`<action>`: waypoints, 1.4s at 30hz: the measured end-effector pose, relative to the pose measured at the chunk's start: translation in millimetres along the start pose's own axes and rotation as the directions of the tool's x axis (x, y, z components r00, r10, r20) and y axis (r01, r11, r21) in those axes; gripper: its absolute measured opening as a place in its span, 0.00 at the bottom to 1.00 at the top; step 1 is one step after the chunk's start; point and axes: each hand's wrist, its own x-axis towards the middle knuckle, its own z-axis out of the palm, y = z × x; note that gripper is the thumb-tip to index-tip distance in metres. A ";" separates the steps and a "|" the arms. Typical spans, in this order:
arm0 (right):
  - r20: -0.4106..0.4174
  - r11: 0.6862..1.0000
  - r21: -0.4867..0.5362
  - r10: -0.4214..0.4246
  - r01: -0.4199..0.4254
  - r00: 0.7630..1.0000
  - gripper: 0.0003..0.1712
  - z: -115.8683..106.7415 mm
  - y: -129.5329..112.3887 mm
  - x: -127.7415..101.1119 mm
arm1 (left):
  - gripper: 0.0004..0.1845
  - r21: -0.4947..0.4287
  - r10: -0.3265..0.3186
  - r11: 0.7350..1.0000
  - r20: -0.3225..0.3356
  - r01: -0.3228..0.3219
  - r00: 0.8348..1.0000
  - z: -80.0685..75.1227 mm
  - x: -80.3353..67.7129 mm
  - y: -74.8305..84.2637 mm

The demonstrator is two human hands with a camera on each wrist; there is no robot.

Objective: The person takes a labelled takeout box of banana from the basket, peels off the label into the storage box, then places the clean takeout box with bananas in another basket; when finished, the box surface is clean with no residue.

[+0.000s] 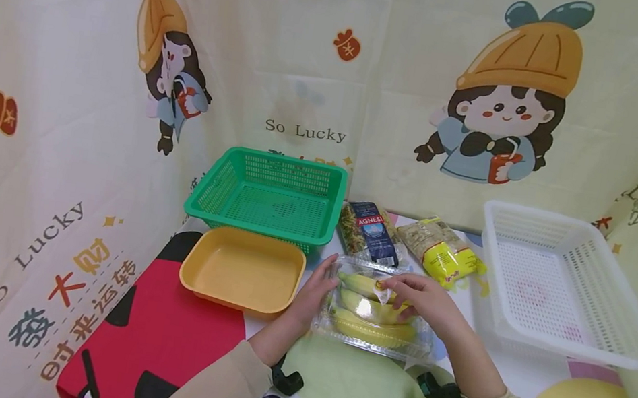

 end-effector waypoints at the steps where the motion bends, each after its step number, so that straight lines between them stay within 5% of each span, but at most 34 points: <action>1: -0.007 1.000 0.001 0.010 -0.010 1.000 0.23 -0.1 -0.2 -0.5 | 0.33 -0.001 -0.002 1.000 0.000 0.002 1.000 0.3 -0.1 0.2; 9: 0.026 0.999 -0.003 -0.036 0.036 0.999 0.18 -1.9 2.0 -3.9 | 0.33 0.009 -0.005 1.000 -0.043 0.005 0.999 -4.7 10.5 -22.6; 17: 0.036 0.990 -0.085 -0.108 0.111 0.994 0.20 -2.7 4.9 -8.1 | 0.33 0.138 -0.003 0.990 -0.127 0.021 0.992 -0.9 9.3 -13.5; 22: 0.056 0.982 -0.109 -0.150 0.155 0.987 0.22 -2.4 4.6 -9.0 | 0.32 0.397 0.054 0.917 -0.182 0.023 0.982 3.6 3.0 1.7; 28: 0.052 0.975 -0.137 -0.172 0.178 0.984 0.25 -4.0 4.7 -9.4 | 0.29 0.535 0.176 0.835 -0.038 -0.129 0.984 -2.8 -20.5 48.8; 31: 0.052 0.971 -0.154 -0.174 0.180 0.983 0.26 -4.5 3.2 -9.0 | 0.26 0.575 0.212 0.800 0.000 -0.174 0.977 -25.0 -31.1 69.7; 35: 0.060 0.974 -0.143 -0.170 0.177 0.984 0.26 -4.8 0.3 -9.0 | 0.22 0.609 0.218 0.778 -0.032 -0.154 0.975 -72.0 -41.1 90.2; 38: 0.061 0.976 -0.133 -0.166 0.173 0.984 0.26 -5.2 -1.5 -8.9 | 0.21 0.625 0.211 0.777 -0.143 -0.077 0.967 -115.6 -48.5 100.5; 42: 0.061 0.974 -0.135 -0.176 0.183 0.982 0.27 -6.9 -2.8 -8.1 | 0.24 0.623 0.177 0.780 -0.313 0.061 0.933 -172.8 -61.0 106.6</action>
